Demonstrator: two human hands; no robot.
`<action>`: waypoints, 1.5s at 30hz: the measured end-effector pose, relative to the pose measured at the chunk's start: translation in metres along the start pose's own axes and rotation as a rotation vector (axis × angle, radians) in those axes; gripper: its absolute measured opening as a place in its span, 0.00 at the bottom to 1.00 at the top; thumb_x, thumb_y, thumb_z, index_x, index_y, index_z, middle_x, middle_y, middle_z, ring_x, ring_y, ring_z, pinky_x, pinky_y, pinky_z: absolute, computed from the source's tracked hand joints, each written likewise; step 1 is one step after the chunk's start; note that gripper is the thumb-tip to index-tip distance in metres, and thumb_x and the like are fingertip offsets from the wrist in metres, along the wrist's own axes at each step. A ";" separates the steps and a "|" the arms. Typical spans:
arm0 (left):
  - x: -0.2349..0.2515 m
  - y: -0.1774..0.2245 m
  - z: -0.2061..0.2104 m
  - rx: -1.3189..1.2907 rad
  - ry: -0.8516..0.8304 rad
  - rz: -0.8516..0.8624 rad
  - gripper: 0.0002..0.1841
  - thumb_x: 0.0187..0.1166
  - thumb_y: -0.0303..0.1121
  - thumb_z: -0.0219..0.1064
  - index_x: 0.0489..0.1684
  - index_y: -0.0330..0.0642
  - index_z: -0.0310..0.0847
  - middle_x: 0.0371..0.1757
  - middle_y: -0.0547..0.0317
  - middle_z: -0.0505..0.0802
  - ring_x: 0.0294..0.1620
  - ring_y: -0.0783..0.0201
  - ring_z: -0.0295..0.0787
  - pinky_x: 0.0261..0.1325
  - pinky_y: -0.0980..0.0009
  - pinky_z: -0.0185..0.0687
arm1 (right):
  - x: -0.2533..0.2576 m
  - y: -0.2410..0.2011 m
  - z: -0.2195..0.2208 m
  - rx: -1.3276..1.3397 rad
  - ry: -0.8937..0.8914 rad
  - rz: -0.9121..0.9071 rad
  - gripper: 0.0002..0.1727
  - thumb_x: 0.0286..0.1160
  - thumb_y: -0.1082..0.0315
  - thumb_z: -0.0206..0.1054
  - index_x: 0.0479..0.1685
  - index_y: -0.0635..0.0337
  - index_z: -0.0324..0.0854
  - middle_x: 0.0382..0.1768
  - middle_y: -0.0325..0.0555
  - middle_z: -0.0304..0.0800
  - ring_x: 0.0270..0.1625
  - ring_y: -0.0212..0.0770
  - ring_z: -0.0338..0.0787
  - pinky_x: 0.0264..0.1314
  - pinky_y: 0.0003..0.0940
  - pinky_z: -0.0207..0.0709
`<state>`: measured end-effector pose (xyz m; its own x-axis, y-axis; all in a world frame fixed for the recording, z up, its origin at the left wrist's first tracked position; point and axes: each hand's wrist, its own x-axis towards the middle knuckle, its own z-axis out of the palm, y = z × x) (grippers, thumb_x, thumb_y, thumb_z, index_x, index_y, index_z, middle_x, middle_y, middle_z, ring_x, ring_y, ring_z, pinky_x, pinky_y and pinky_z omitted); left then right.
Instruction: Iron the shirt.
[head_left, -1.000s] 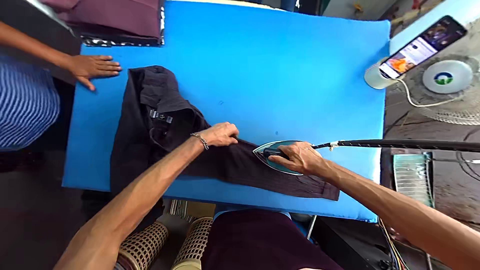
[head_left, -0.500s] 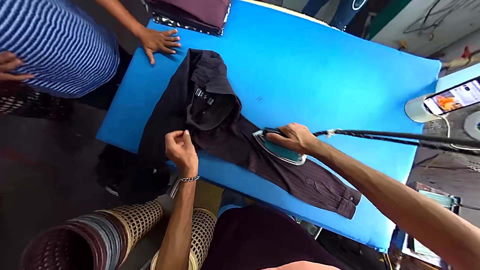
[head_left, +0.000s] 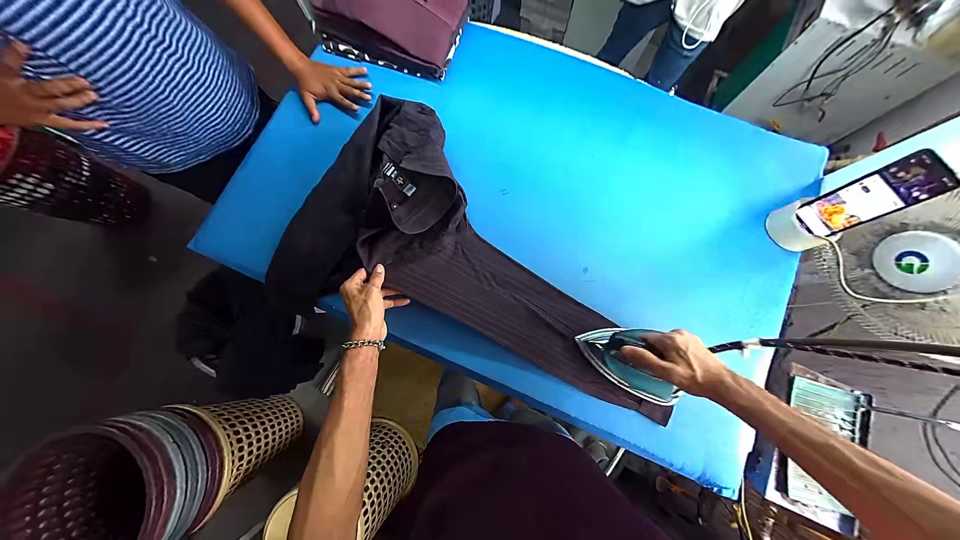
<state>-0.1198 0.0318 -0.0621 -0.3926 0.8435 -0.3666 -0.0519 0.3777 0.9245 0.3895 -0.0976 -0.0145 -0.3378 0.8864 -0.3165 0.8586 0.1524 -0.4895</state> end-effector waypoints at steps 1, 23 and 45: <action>0.000 -0.001 -0.001 -0.022 0.005 0.002 0.14 0.91 0.40 0.60 0.53 0.35 0.80 0.42 0.45 0.95 0.32 0.51 0.98 0.33 0.49 0.97 | 0.019 -0.012 0.000 -0.028 -0.040 -0.052 0.36 0.79 0.26 0.46 0.20 0.45 0.79 0.13 0.33 0.74 0.19 0.38 0.80 0.22 0.46 0.73; 0.010 -0.022 -0.003 -0.085 0.052 -0.191 0.21 0.89 0.46 0.63 0.54 0.32 0.82 0.45 0.42 0.94 0.36 0.50 0.96 0.37 0.50 0.95 | 0.034 -0.076 0.034 -0.101 -0.315 -0.258 0.37 0.75 0.23 0.49 0.28 0.46 0.84 0.16 0.36 0.77 0.24 0.41 0.84 0.29 0.50 0.77; 0.015 0.003 -0.130 0.111 0.480 0.004 0.23 0.92 0.48 0.55 0.46 0.37 0.90 0.33 0.54 0.95 0.16 0.65 0.83 0.20 0.68 0.81 | 0.337 -0.316 0.061 -0.179 -0.510 -0.671 0.42 0.78 0.25 0.49 0.26 0.58 0.81 0.26 0.50 0.83 0.36 0.54 0.87 0.39 0.61 0.77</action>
<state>-0.2456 -0.0038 -0.0515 -0.7725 0.5841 -0.2492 0.0389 0.4351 0.8995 -0.0189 0.1263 -0.0163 -0.8905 0.2860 -0.3538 0.4490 0.6781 -0.5819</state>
